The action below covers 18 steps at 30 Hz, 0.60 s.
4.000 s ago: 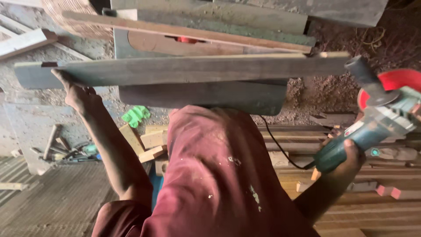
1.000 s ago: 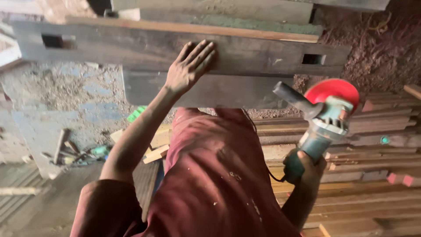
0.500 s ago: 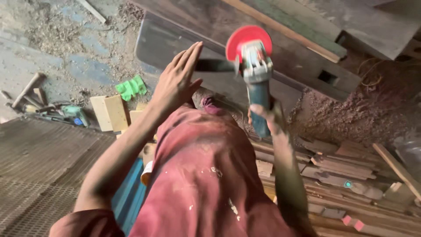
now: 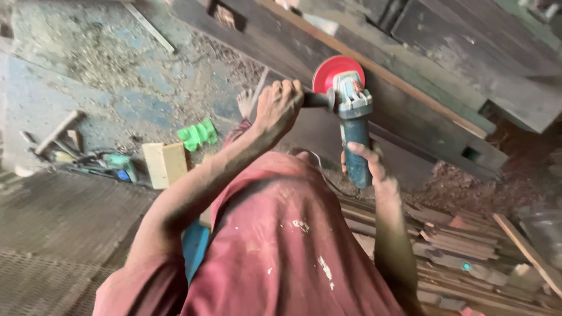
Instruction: The person uses an angle grinder with a sanding disc to smooth the surface of a long wooden plank. They move the tool back and forth along the plank's length, occasionally lifting and repositioning the wood to access different areas.
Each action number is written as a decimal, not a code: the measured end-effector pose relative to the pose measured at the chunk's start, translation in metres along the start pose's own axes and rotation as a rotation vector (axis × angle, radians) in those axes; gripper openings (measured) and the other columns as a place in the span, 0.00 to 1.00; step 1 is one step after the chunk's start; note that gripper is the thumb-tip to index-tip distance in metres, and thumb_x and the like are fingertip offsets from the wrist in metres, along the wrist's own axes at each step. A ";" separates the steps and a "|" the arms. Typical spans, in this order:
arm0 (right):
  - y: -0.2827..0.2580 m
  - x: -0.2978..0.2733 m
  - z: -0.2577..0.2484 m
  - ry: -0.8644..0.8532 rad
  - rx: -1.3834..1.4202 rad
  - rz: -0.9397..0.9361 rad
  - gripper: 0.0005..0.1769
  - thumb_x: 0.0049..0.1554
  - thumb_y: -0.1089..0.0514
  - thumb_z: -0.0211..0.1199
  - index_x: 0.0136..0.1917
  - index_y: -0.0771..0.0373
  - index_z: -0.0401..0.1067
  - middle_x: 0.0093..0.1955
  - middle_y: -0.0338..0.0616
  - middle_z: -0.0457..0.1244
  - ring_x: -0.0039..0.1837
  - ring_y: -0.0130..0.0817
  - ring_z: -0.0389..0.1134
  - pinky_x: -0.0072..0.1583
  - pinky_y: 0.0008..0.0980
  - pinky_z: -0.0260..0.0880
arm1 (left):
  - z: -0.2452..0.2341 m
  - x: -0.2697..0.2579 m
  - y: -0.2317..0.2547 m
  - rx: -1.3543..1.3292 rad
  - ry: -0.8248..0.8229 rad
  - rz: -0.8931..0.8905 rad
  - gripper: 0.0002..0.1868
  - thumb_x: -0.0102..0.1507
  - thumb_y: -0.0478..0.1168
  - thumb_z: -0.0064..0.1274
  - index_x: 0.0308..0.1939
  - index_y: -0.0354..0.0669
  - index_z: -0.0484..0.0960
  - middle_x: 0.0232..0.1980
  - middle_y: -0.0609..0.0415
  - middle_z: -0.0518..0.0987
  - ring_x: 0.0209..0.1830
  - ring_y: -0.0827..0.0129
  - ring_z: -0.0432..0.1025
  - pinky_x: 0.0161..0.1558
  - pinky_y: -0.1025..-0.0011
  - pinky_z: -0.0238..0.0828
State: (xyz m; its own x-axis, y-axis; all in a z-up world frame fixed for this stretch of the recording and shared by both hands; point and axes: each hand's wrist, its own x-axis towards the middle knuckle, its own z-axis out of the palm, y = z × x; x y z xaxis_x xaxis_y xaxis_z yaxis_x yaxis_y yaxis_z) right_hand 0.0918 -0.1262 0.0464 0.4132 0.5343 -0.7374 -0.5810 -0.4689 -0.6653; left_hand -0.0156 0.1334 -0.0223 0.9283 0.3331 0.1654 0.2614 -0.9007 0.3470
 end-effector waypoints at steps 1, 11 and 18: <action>-0.005 0.009 0.008 -0.002 0.006 0.013 0.29 0.49 0.41 0.69 0.52 0.65 0.69 0.35 0.48 0.67 0.33 0.35 0.69 0.38 0.35 0.73 | -0.003 0.004 -0.014 0.011 -0.004 0.011 0.07 0.58 0.36 0.52 0.39 0.40 0.75 0.33 0.50 0.76 0.35 0.58 0.75 0.34 0.62 0.72; -0.059 0.067 0.104 -0.084 -0.109 0.045 0.30 0.48 0.41 0.70 0.52 0.66 0.70 0.34 0.46 0.66 0.33 0.33 0.69 0.37 0.33 0.72 | -0.052 -0.001 -0.125 -0.020 -0.147 -0.136 0.03 0.60 0.36 0.51 0.35 0.40 0.76 0.32 0.48 0.80 0.34 0.55 0.79 0.32 0.58 0.76; -0.101 0.094 0.157 -0.189 -0.174 0.046 0.29 0.47 0.41 0.70 0.52 0.64 0.69 0.33 0.44 0.65 0.32 0.32 0.68 0.36 0.31 0.71 | -0.072 -0.014 -0.172 -0.024 -0.115 -0.228 0.04 0.58 0.36 0.51 0.34 0.40 0.77 0.33 0.46 0.81 0.34 0.53 0.79 0.32 0.59 0.77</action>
State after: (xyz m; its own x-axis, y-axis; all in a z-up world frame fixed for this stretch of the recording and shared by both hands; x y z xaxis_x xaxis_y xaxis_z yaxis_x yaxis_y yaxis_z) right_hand 0.0794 0.0817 0.0627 0.2413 0.6238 -0.7434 -0.4603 -0.6008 -0.6536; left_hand -0.0930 0.3037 -0.0175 0.8702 0.4921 -0.0251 0.4626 -0.7984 0.3855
